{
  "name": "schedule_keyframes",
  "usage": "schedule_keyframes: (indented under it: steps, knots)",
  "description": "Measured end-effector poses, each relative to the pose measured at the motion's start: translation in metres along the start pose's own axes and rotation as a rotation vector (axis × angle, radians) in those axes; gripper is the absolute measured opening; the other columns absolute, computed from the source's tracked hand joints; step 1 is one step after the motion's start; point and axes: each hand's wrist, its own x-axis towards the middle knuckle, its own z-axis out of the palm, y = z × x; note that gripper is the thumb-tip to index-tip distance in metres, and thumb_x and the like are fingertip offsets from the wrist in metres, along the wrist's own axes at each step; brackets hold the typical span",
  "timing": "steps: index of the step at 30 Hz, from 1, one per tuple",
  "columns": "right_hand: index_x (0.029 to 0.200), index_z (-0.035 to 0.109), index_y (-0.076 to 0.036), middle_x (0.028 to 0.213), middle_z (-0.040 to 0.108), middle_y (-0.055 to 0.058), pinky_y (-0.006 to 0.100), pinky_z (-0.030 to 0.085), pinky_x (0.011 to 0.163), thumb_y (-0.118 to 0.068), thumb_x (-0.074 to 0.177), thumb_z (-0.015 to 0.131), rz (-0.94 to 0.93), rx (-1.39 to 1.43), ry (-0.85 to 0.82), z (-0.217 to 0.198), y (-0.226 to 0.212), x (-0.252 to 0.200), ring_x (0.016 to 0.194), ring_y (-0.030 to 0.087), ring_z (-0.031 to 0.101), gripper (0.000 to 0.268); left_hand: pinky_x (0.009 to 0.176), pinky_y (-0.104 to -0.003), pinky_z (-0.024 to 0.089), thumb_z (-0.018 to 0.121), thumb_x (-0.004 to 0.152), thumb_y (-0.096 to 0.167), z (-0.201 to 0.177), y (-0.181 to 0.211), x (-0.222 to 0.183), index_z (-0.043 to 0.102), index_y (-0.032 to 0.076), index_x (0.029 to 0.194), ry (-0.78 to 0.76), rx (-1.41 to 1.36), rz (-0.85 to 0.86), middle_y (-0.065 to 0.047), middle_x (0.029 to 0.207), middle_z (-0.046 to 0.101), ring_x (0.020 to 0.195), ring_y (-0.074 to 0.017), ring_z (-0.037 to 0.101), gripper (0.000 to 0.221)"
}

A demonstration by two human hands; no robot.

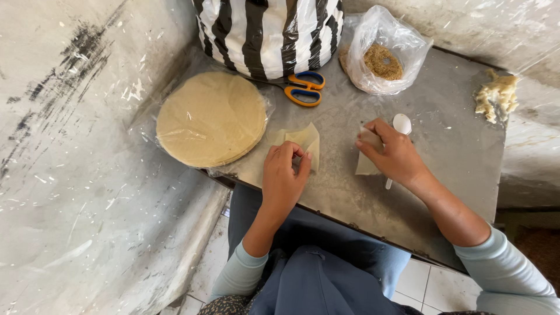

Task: The person prepares small dough snacks by folding triangular dough sheets, adding filling with a spoon, and then peeling apart a stack of thin, circular dough sheets one by one.

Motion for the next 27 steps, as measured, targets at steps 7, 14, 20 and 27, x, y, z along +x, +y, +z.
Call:
schedule_keyframes:
  steps: [7, 14, 20, 27]
  knots:
    - [0.105, 0.072, -0.006, 0.104, 0.076, 0.004, 0.026, 0.06, 0.083, -0.008, 0.091, 0.075, -0.346, 0.304, -0.033, 0.006, -0.021, -0.025, 0.097, 0.008, 0.072, 0.014, 0.095, -0.042, 0.044, 0.08, 0.085, 0.034, -0.03, 0.033, -0.009, 0.056, 0.002, 0.126, 0.113, -0.182, 0.587, -0.012, 0.118, 0.065, 0.104, -0.0308, 0.061, 0.057]
    - [0.134, 0.056, -0.01, 0.099, 0.063, 0.004, 0.03, 0.057, 0.076, -0.009, 0.094, 0.072, -0.05, 0.405, -0.165, 0.022, -0.03, -0.026, 0.09, 0.014, 0.066, 0.043, 0.069, -0.042, 0.046, 0.077, 0.093, 0.028, 0.005, 0.045, -0.019, 0.055, 0.006, 0.105, -0.125, -0.224, 0.219, -0.009, 0.079, 0.063, 0.074, -0.0285, 0.061, 0.033]
    - [0.142, 0.045, -0.011, 0.105, 0.061, 0.009, 0.03, 0.058, 0.073, -0.007, 0.088, 0.075, 0.0, 0.28, -0.278, 0.006, -0.024, -0.016, 0.085, 0.013, 0.069, 0.062, 0.075, -0.041, 0.046, 0.074, 0.095, 0.02, 0.018, 0.042, -0.02, 0.054, 0.006, 0.109, 0.113, 0.022, 0.359, -0.006, 0.083, 0.065, 0.082, -0.0259, 0.063, 0.028]
    - [0.136, 0.051, -0.007, 0.11, 0.057, 0.013, 0.031, 0.058, 0.07, -0.003, 0.084, 0.076, -0.138, 0.086, -0.079, 0.007, -0.014, -0.008, 0.078, 0.017, 0.067, 0.058, 0.087, -0.043, 0.043, 0.077, 0.091, 0.028, 0.013, 0.046, -0.022, 0.056, 0.002, 0.118, 0.234, 0.113, 0.397, -0.012, 0.105, 0.062, 0.099, -0.0316, 0.056, 0.043]
